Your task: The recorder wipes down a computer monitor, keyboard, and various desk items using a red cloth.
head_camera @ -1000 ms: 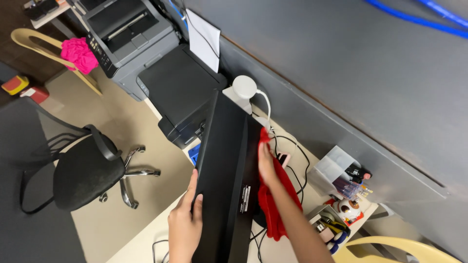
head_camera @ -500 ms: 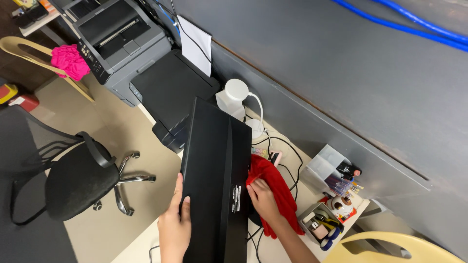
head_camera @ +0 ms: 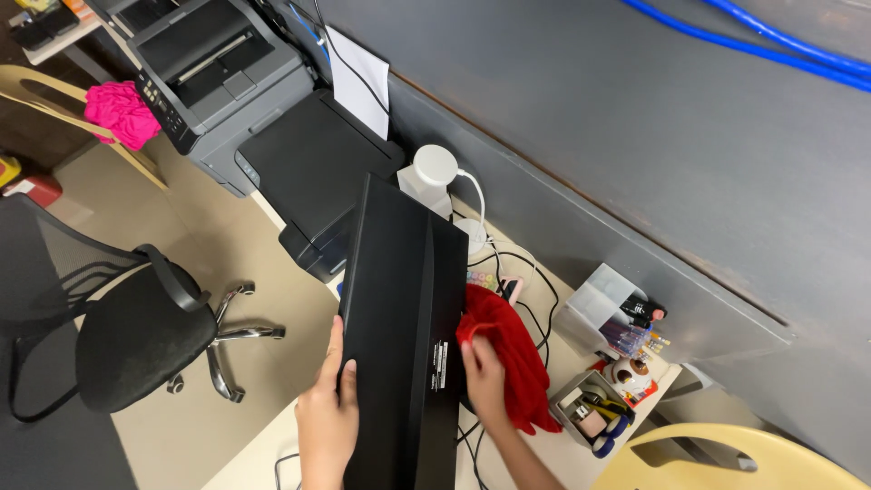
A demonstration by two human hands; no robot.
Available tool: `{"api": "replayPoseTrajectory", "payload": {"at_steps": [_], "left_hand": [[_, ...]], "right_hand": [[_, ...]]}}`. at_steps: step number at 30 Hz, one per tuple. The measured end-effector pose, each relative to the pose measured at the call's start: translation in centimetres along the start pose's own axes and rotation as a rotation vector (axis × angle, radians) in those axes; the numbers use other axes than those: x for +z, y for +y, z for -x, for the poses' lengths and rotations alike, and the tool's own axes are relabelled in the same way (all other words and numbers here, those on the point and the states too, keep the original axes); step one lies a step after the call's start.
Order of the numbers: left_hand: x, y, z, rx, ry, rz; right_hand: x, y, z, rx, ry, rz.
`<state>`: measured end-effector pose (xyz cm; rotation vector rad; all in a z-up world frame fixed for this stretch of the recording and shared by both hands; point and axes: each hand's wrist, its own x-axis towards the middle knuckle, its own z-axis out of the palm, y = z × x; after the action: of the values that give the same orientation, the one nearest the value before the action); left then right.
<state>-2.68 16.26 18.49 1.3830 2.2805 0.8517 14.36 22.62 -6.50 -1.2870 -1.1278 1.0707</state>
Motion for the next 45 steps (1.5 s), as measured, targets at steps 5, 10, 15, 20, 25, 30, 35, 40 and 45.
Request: {"api": "replayPoseTrajectory", "payload": {"at_steps": [5, 10, 15, 20, 25, 30, 35, 40, 45], "left_hand": [[-0.7, 1.0, -0.4, 0.115, 0.057, 0.029], [0.1, -0.4, 0.0, 0.280, 0.121, 0.086], [0.5, -0.2, 0.5, 0.206, 0.112, 0.070], [-0.2, 0.3, 0.3, 0.043, 0.059, 0.020], [-0.5, -0.1, 0.4, -0.144, -0.043, -0.038], [1.1, -1.6, 0.8, 0.316, 0.224, 0.035], [0.6, 1.4, 1.6, 0.093, 0.105, -0.012], [2.2, 1.5, 2.0, 0.144, 0.157, -0.043], [3.7, 3.0, 2.6, 0.121, 0.109, -0.181]], "right_hand": [[0.1, 1.3, 5.6, -0.333, -0.210, 0.079], [0.4, -0.6, -0.9, -0.575, -0.506, 0.390], [2.2, 4.9, -8.5, -0.413, -0.268, 0.259], [-0.2, 0.5, -2.6, -0.315, -0.194, 0.384], [-3.0, -2.0, 2.6, -0.692, -0.084, 0.630], [-4.5, -0.6, 4.5, -0.538, -0.138, 0.528], [-8.2, 3.9, 3.1, 0.256, -0.023, -0.260], [-13.7, -6.7, 5.6, 0.187, -0.053, -0.965], [-17.2, -12.7, 9.4, 0.175, -0.324, -1.328]]}}
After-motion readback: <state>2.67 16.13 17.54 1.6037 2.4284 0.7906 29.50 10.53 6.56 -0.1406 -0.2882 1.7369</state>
